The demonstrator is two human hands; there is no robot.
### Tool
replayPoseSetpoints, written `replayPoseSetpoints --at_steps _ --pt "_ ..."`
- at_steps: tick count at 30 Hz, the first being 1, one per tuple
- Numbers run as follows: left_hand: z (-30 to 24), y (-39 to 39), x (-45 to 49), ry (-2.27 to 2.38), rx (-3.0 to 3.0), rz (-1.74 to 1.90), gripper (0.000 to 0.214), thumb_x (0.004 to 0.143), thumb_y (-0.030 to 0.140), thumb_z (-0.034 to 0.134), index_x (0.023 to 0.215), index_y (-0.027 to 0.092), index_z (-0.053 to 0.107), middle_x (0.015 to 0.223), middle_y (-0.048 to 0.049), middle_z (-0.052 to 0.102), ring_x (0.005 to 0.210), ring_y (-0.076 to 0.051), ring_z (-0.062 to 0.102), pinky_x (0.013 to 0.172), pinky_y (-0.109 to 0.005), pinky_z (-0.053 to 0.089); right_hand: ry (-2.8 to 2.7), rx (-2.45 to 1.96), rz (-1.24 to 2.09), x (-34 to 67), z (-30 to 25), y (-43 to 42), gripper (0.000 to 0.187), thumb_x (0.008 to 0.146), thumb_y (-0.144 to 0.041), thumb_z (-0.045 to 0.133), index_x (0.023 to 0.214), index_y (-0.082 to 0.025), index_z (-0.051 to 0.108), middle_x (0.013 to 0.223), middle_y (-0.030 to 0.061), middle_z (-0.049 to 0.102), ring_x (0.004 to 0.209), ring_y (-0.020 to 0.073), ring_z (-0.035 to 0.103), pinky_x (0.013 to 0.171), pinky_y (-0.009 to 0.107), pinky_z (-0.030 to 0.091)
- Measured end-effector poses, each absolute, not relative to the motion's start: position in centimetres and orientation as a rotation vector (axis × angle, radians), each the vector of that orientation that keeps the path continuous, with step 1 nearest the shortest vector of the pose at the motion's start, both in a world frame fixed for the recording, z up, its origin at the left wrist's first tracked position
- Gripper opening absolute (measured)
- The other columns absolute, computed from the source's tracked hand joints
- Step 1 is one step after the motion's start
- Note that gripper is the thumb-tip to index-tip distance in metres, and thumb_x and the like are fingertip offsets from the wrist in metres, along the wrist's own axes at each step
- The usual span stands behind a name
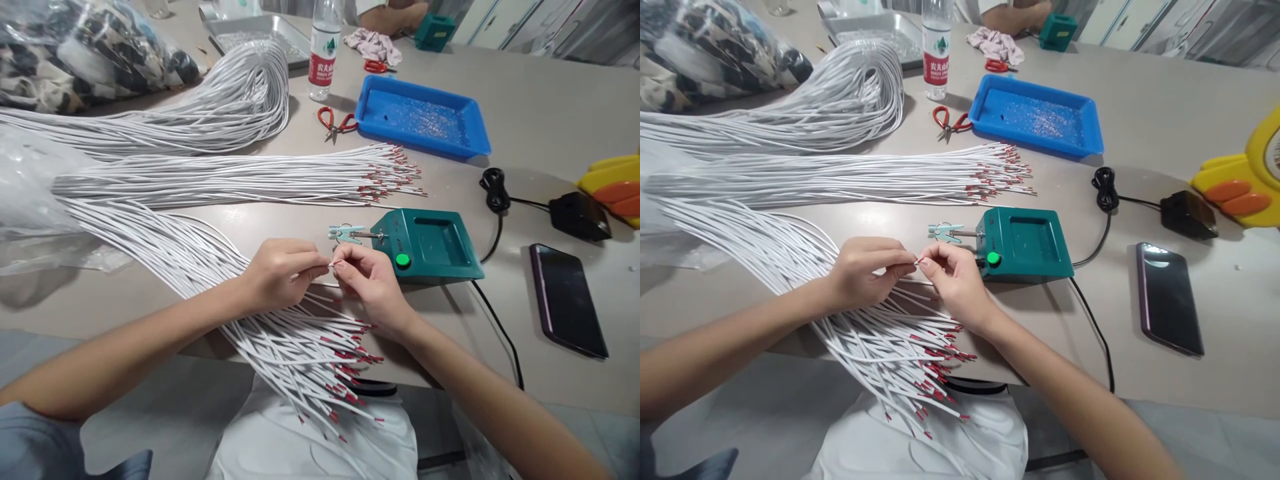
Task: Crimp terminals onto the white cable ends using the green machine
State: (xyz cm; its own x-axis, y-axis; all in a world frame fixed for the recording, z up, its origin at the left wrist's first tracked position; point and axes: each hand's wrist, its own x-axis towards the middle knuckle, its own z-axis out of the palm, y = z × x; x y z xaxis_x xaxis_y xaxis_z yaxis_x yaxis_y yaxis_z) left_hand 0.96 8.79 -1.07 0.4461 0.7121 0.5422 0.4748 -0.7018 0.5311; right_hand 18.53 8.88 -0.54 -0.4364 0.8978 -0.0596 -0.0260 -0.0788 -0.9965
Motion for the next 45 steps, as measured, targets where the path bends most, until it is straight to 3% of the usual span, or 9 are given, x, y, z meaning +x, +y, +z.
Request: replayPoseSetpoints --at_steps 5,10,17,26,29,33,36,45 --pt "-1.4 8.7 0.5 1.042 2.81 1.217 0.012 0.081 0.011 0.054 0.08 0.017 0.064 0.062 -0.0016 0.064 0.054 -0.01 0.049 0.053 -0.022 0.036 -1.24 -0.92 1.894 18.4 -0.3 8.8 0.023 0.079 -0.035 0.063 0.072 -0.016 0.052 0.057 -0.0066 0.038 0.047 0.0049 0.031 0.043 0.019 0.026" --pt "-1.5 8.7 0.4 1.14 2.858 1.135 0.013 0.083 0.014 0.053 0.079 0.019 0.064 0.062 -0.002 0.064 0.054 -0.011 0.049 0.053 -0.023 0.035 -1.335 -0.951 1.791 18.3 -0.4 9.0 0.025 0.079 -0.038 0.062 0.072 -0.017 0.051 0.058 -0.0063 0.038 0.047 0.0054 0.03 0.043 0.02 0.024" --pt "-2.1 9.1 0.8 1.026 2.456 1.109 0.015 0.085 0.018 0.052 0.079 0.015 0.065 0.065 -0.0025 0.065 0.053 -0.008 0.049 0.052 -0.02 0.037 -1.592 -1.027 1.412 18.5 -0.9 9.1 0.021 0.085 -0.035 0.054 0.074 -0.017 0.05 0.06 -0.0042 0.04 0.051 0.0075 0.032 0.046 0.021 0.028" --pt "-1.0 9.1 1.1 1.102 1.815 1.006 0.017 0.08 0.025 0.061 0.075 0.01 0.067 0.059 -0.0025 0.061 0.049 -0.006 0.042 0.047 -0.018 0.034 -1.595 -1.088 1.213 18.4 -1.4 8.9 0.016 0.086 -0.03 0.053 0.076 -0.017 0.053 0.069 -0.0009 0.051 0.057 0.0085 0.043 0.05 0.021 0.036" --pt "-0.6 9.2 1.1 1.055 1.487 0.861 0.026 0.079 0.032 0.063 0.072 0.007 0.068 0.053 -0.0019 0.059 0.043 -0.005 0.038 0.042 -0.018 0.029 -1.537 -1.091 1.179 18.4 -1.8 8.8 0.013 0.088 -0.03 0.05 0.09 -0.019 0.056 0.079 0.0019 0.055 0.061 0.0097 0.048 0.05 0.022 0.04" --pt "-0.5 9.5 1.1 0.955 1.215 0.771 0.031 0.078 0.037 0.065 0.075 0.007 0.067 0.054 -0.0013 0.059 0.037 -0.002 0.032 0.037 -0.017 0.023 -1.606 -1.025 1.105 18.6 -2.1 8.7 0.025 0.09 -0.026 0.047 0.113 -0.024 0.055 0.095 0.005 0.056 0.074 0.0126 0.055 0.054 0.023 0.045" --pt "-0.6 9.6 1.1 0.951 1.128 0.784 0.03 0.076 0.038 0.066 0.078 0.007 0.066 0.063 -0.0038 0.063 0.038 -0.002 0.035 0.037 -0.016 0.025 -1.688 -0.976 1.016 18.7 -2.1 8.7 0.027 0.09 -0.022 0.046 0.115 -0.025 0.056 0.095 0.0052 0.055 0.081 0.0146 0.056 0.055 0.024 0.046" --pt "-0.6 9.7 1.0 0.91 1.133 0.751 0.031 0.078 0.038 0.063 0.069 0.008 0.063 0.059 -0.0027 0.061 0.038 -0.001 0.034 0.036 -0.015 0.024 -1.799 -0.881 0.846 18.6 -2.1 8.9 0.029 0.089 -0.013 0.045 0.113 -0.023 0.06 0.089 0.0048 0.057 0.078 0.0141 0.055 0.058 0.026 0.047"
